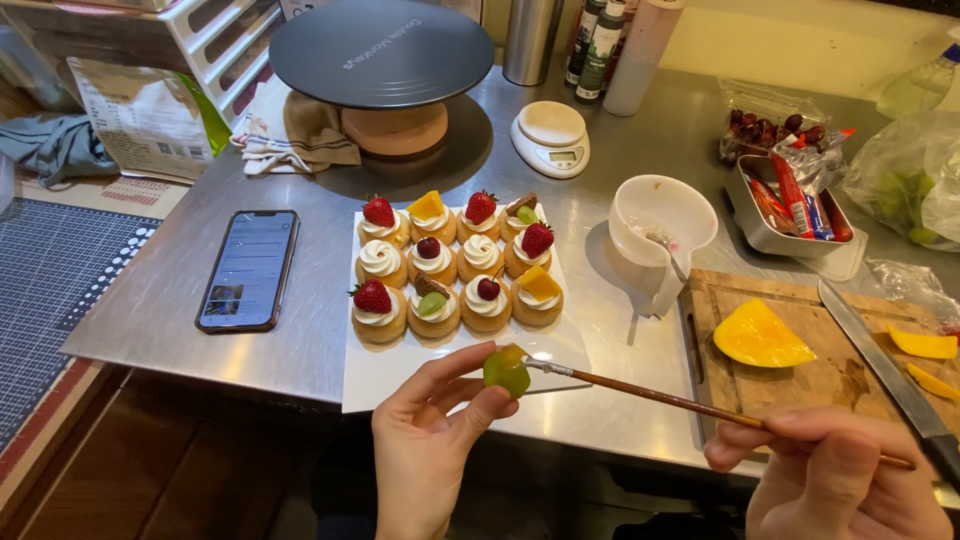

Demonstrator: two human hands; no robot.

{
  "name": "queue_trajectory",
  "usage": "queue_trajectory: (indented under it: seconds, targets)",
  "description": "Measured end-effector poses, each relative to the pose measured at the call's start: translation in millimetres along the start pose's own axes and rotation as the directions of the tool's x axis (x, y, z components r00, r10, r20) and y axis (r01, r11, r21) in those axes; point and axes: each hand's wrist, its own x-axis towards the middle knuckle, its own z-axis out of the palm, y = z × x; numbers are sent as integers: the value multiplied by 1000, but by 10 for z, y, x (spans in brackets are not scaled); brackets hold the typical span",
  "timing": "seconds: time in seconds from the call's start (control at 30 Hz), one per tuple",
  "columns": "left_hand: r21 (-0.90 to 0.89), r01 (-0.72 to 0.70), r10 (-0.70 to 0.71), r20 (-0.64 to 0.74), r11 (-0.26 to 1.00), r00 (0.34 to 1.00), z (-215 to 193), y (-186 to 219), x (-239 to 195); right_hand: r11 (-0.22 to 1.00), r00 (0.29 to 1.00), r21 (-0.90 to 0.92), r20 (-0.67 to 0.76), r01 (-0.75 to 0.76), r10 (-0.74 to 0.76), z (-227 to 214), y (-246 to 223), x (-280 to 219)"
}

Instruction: The person slices a mango and a green grape on a cutting board, then uses a small brush to apply a glaze to the fruit pieces. They place the glazed fruit onto a tray of cupcakes that are already topped with cream and other fruits. The person also handles a container of chocolate bars and places pieces onto the cupcakes.

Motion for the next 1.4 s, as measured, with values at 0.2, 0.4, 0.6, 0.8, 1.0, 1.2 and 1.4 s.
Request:
queue_trajectory:
  seconds: [0.2,0.4,0.6,0.8,1.0,1.2,1.4]
  targets:
    - [-24,41,-42,-33,999,999,-105,-32,45,1000,998,-15,62,-28,28,16,-22,59]
    - [-38,88,-91,-60,995,994,-87,-58,42,998,996,-41,75,-37,40,53,-89,10]
    - [-80,111,-116,-61,991,991,-96,-54,62,995,994,-73,69,-74,79,50,-82,-86]
    - [-59,120,-124,-82,991,989,-123,-69,92,983,992,-168,94,-71,87,19,-278,-47]
    - [-80,109,-118,-113,991,987,-87,-42,126,991,957,-92,281,99,-70,10,-294,-33]
    - [-86,101,-111,-125,991,986,-133,-30,156,949,946,-251,304,193,-112,-35,-353,-99]
    - [-91,90,-102,-133,992,986,-175,34,128,941,776,-199,624,272,-92,-290,-269,172]
